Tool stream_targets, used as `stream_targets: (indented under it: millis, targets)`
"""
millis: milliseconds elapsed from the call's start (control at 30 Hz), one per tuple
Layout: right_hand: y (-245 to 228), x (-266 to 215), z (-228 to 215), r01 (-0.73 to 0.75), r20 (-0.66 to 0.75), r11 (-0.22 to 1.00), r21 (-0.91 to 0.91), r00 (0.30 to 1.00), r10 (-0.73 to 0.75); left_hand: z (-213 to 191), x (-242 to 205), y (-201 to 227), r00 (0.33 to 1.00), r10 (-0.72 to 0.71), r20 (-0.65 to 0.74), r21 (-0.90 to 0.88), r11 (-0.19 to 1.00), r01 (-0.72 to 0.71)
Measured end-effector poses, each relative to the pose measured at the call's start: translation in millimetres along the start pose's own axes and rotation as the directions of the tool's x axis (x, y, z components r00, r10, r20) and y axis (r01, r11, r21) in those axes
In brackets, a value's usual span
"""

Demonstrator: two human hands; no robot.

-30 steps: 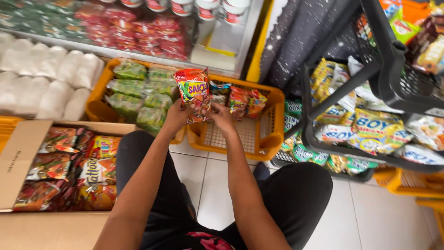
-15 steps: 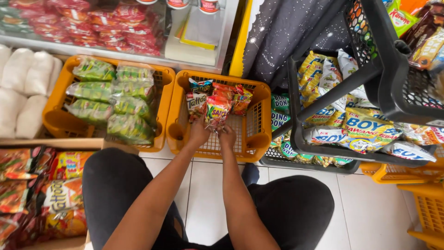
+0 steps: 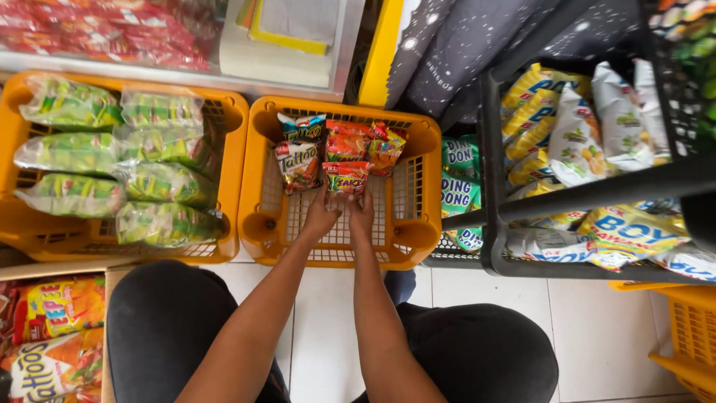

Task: Transferring snack packets from a cardboard box into yellow plastic crates on a store shelf.

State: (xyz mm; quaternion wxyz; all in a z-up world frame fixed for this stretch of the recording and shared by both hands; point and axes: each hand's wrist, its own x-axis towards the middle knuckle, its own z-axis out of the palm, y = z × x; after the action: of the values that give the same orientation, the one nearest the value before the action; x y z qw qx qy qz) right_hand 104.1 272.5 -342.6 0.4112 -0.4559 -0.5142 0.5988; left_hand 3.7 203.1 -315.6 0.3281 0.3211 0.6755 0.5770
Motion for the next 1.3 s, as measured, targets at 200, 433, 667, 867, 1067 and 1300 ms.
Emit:
stream_targets:
  millis: [200, 433, 667, 867, 1067, 1300]
  targets:
    - [13, 19, 12, -0.128, -0.013, 0.988, -0.086, 0.992, 0.128, 8, 20, -11, 0.978, -0.208, -0.002, 0.065, 0.976, 0.207]
    - [46, 43, 14, -0.106, -0.030, 0.957, -0.271, 0.994, 0.102, 5, 29, -26, 0.961, -0.275, 0.025, 0.125, 0.955, 0.270]
    - [29, 19, 14, -0.057, 0.028, 0.994, -0.093, 0.998, 0.060, 4, 16, -27, 0.960, -0.265, -0.093, 0.193, 0.941, 0.278]
    - [71, 11, -1, -0.075, -0.144, 0.936, -0.343, 0.989, 0.026, -7, -16, -7, 0.976, -0.087, -0.201, 0.160, 0.980, 0.121]
    - [21, -28, 27, -0.071, -0.079, 0.994, -0.077, 0.995, 0.065, -44, -58, 90, 0.979, 0.012, -0.205, -0.106, 0.994, -0.034]
    - [-144, -130, 123, -0.267, 0.572, 0.931, 0.248, 0.816, 0.082, -162, -68, 157, 0.850, 0.074, -0.521, -0.238, 0.944, -0.229]
